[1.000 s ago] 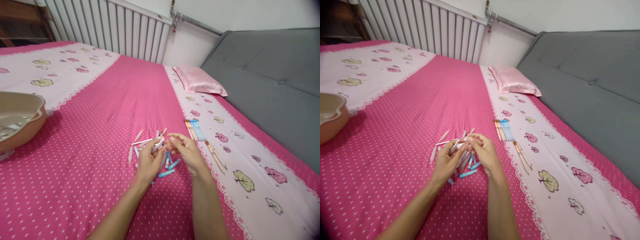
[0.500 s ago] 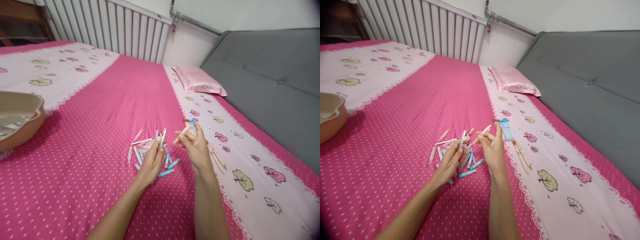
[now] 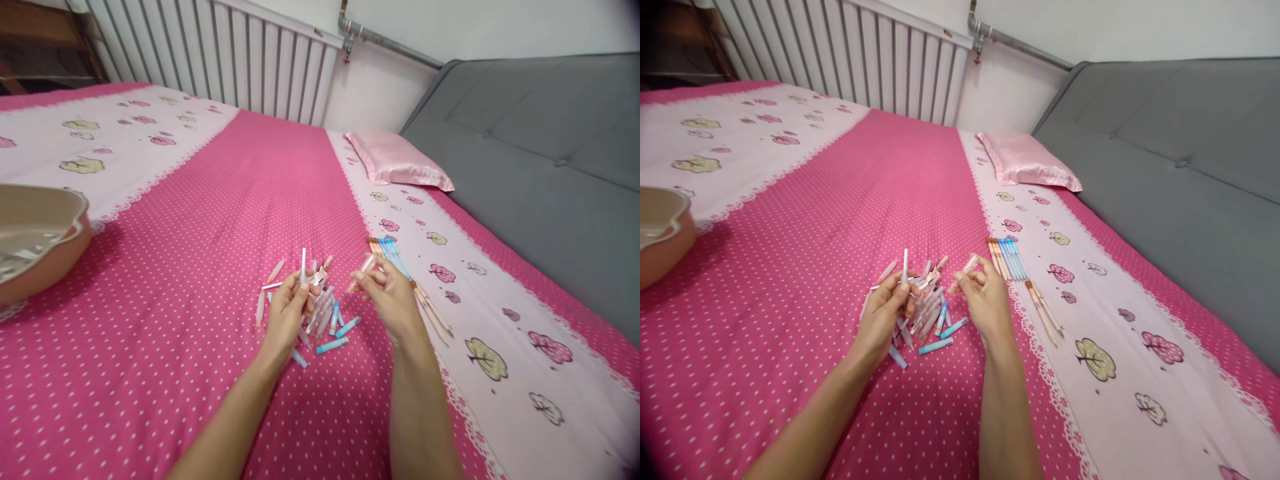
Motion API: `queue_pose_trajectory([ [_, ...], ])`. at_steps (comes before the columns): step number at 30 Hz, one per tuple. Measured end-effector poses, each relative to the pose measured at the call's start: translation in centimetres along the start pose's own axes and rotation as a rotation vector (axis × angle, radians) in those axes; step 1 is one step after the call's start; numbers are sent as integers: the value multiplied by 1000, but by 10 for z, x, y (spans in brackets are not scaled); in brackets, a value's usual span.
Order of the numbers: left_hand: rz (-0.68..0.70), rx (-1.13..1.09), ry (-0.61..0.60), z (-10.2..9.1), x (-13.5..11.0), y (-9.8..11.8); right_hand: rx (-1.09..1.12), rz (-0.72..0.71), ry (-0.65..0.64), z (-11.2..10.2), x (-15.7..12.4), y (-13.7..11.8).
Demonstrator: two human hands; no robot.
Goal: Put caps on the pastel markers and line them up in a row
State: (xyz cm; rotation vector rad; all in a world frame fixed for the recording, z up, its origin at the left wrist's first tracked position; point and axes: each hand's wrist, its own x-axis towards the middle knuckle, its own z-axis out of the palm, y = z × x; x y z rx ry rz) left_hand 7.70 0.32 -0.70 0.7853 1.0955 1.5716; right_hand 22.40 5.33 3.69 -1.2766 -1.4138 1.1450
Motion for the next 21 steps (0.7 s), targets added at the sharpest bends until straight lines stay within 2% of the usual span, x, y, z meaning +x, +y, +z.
queue_pose_trajectory([
  [5, -56, 31, -104, 5, -4, -2, 33, -55, 24, 0, 0, -2],
  [8, -80, 72, -121, 7, -5, -3, 0, -68, 51, -2, 1, 1],
  [10, -96, 79, -126, 7, -5, -3, -87, -42, 37, -5, 3, 6],
  [16, -155, -92, -145, 7, -4, -6, -582, 79, -89, -4, 13, 25],
  [21, -208, -188, -157, 7, -3, -4, -577, 118, -172, 0, 19, 37],
])
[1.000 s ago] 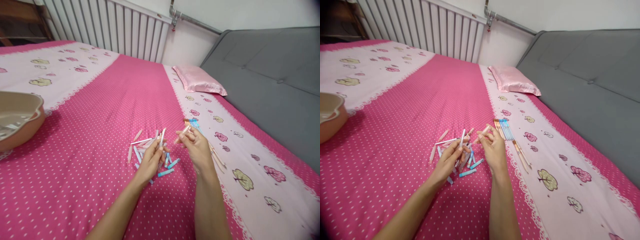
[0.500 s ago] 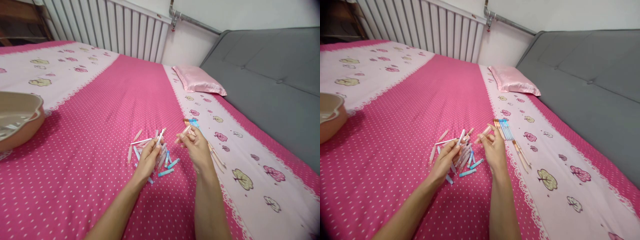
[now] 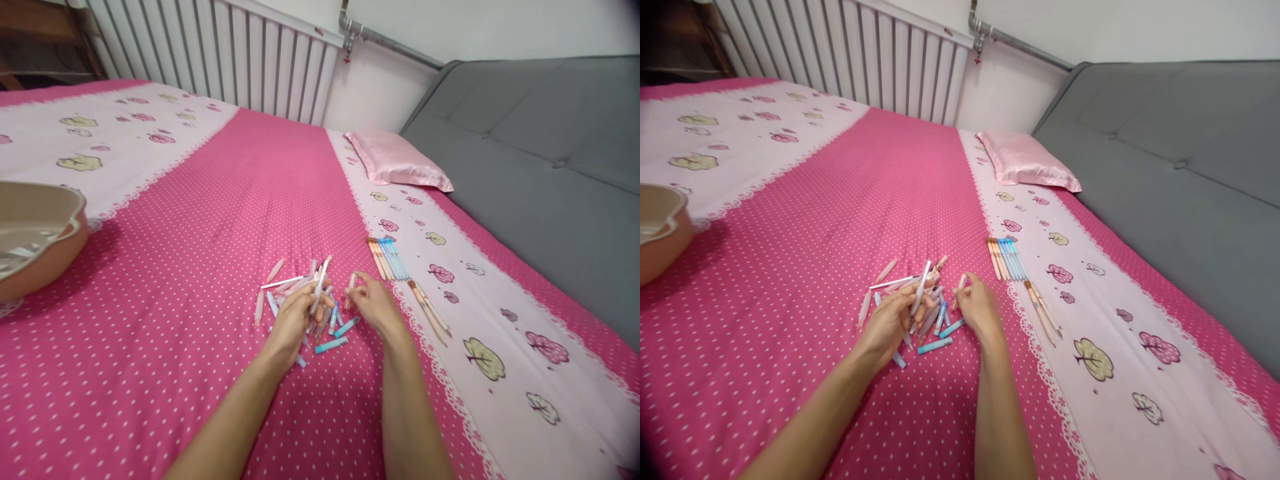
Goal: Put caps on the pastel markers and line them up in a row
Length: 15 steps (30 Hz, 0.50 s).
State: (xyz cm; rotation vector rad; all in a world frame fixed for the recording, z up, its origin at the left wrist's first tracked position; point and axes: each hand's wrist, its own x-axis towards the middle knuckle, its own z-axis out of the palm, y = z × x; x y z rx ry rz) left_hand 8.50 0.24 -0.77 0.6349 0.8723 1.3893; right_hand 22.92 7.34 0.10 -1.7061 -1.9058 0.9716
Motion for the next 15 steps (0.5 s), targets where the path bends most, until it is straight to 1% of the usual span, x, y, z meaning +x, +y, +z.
queue_pose_trajectory([
  [4, -88, -50, 2, 2, 0, 6, -34, 6, -18, 2, 2, 3],
  [7, -110, -67, 8, 2, -1, 10, -50, -11, -37, 3, 1, 4],
  [10, -62, -45, 37, -2, 0, 11, -60, -40, -35, 3, -1, 3],
  [13, 17, 29, 101, -5, 1, 10, -31, -56, 29, 1, -4, 1],
  [15, 39, 85, 103, -6, 1, 9, 45, -64, 69, -2, -7, -3],
])
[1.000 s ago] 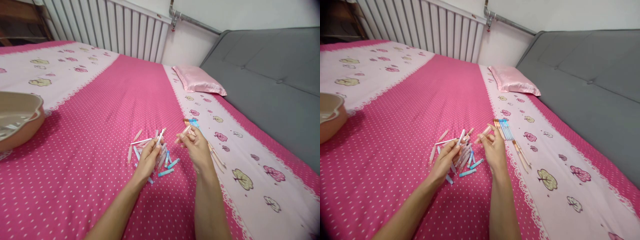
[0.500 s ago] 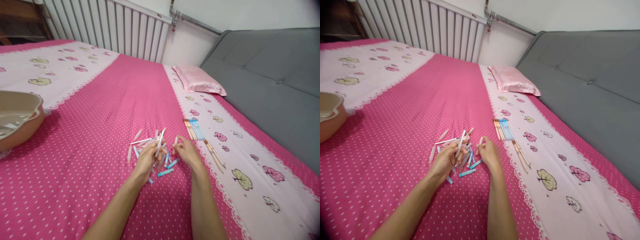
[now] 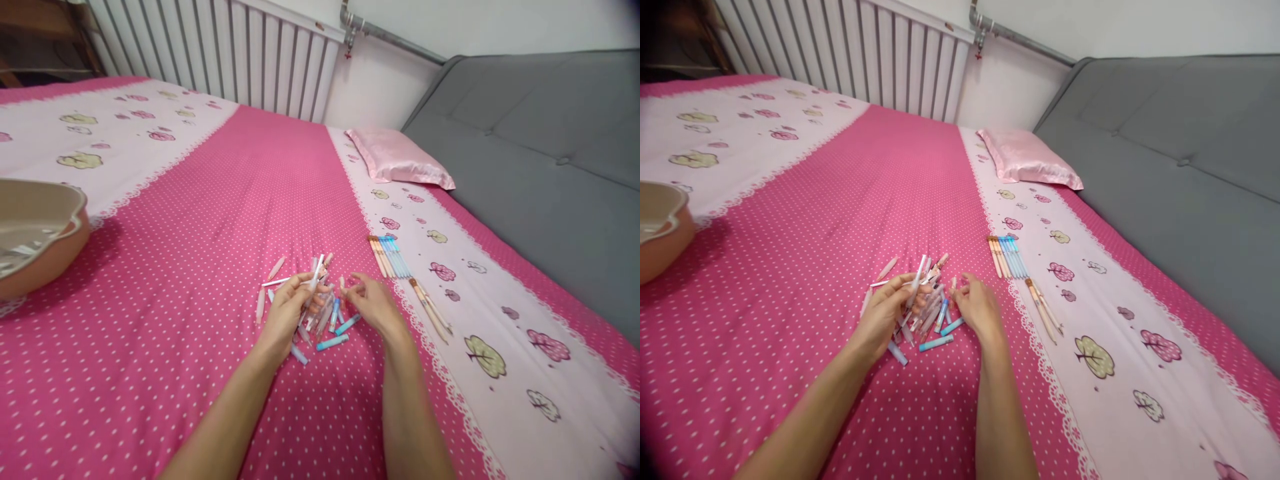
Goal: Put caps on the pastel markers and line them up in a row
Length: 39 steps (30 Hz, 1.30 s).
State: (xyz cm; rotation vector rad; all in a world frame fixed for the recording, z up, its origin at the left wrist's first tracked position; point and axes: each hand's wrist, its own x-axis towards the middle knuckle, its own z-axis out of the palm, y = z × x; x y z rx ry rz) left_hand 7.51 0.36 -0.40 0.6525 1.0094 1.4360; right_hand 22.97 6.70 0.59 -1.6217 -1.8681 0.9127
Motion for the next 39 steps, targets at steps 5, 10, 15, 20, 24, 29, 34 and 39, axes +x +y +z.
queue_pose_trajectory([
  [5, 28, 116, -94, 6, -2, 0, 455, -61, -260, -9, -13, -24],
  [10, 78, 186, -176, 10, -4, 1, 570, -107, -266, -6, -18, -38],
  [15, 124, 257, -136, 4, -1, 1, 612, -85, -47, -5, -11, -31],
  [20, 205, 396, -77, -9, 3, 2, 783, -41, 221, -18, -7, -23],
  [24, 275, 562, 64, -19, 5, 4, 799, -31, 321, -25, -6, -20],
  [29, 357, 1147, 314, -32, 6, 8, 811, -31, 309, -24, -6, -19],
  [34, 359, 1394, 338, -40, 7, 9, 805, -32, 312, -24, -6, -19],
  [39, 415, 1375, 344, -37, 5, 13, 790, -26, 316, -25, -6, -18],
])
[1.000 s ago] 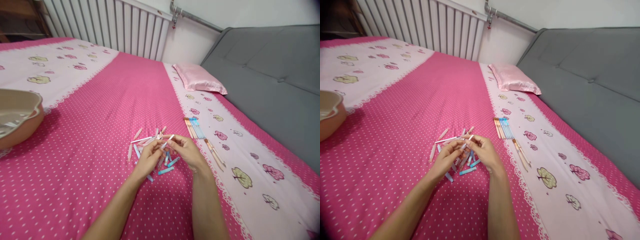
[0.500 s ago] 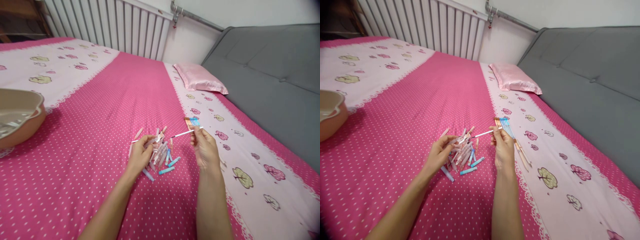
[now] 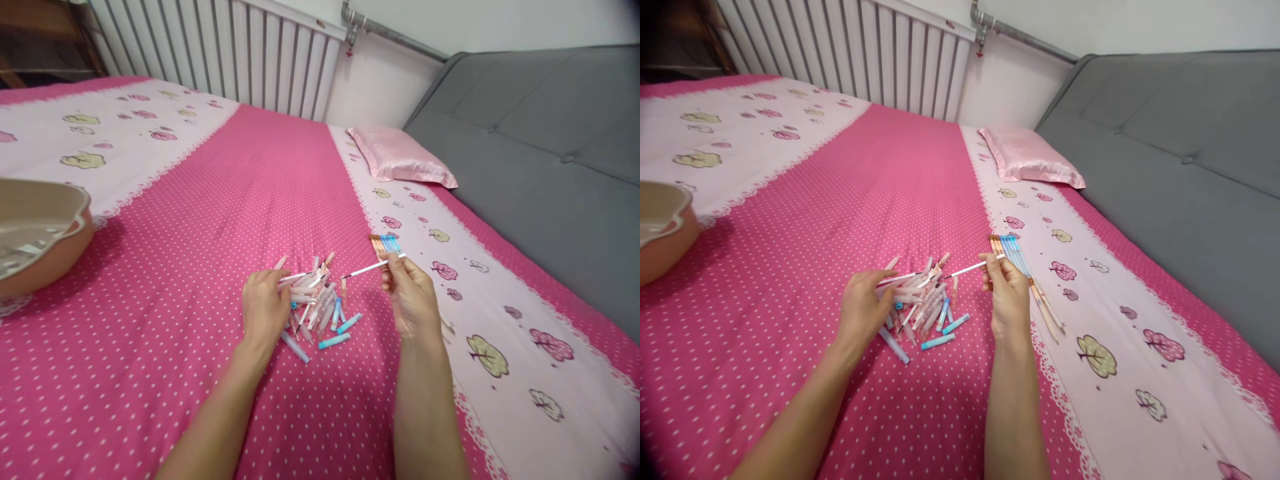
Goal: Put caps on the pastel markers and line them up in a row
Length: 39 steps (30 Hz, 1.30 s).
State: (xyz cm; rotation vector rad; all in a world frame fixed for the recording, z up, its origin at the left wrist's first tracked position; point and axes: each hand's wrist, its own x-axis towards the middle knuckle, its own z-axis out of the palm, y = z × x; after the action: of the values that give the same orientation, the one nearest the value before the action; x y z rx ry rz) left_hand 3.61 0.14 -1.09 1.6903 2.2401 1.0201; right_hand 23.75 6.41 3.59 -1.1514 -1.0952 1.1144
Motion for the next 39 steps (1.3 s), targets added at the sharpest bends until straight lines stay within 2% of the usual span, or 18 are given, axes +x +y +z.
queue_pose_trajectory([
  [3, -7, -2, -119, -3, -1, 3, -3, -5, -1, -1, 0, 0],
  [7, 76, 55, -303, -8, -2, 4, 31, 15, 4, -1, 0, 1],
  [10, 115, 110, -380, -14, -3, 6, 56, 21, 0, -1, 0, 1],
  [16, 86, 147, -493, -21, -4, 7, 52, 30, -4, -1, -1, 0],
  [21, 85, 96, -477, -19, -3, 3, 51, 29, -2, -1, 0, 1],
  [26, 168, -41, -317, -12, 1, 3, 44, 19, -2, -1, 0, 1],
  [30, 187, -96, -235, -26, 1, 6, 55, 15, 1, -1, -1, 1],
  [32, 158, -20, -330, -41, -2, 7, 63, 18, 2, -1, -1, 1],
  [34, 180, 9, -556, -53, -7, 8, 66, 20, 3, 0, -1, 1],
  [36, 220, 13, -730, -56, -11, 8, 62, 24, -2, 0, -1, 0],
  [39, 210, 41, -808, -47, -16, 9, 58, 31, -8, 1, -2, -1],
])
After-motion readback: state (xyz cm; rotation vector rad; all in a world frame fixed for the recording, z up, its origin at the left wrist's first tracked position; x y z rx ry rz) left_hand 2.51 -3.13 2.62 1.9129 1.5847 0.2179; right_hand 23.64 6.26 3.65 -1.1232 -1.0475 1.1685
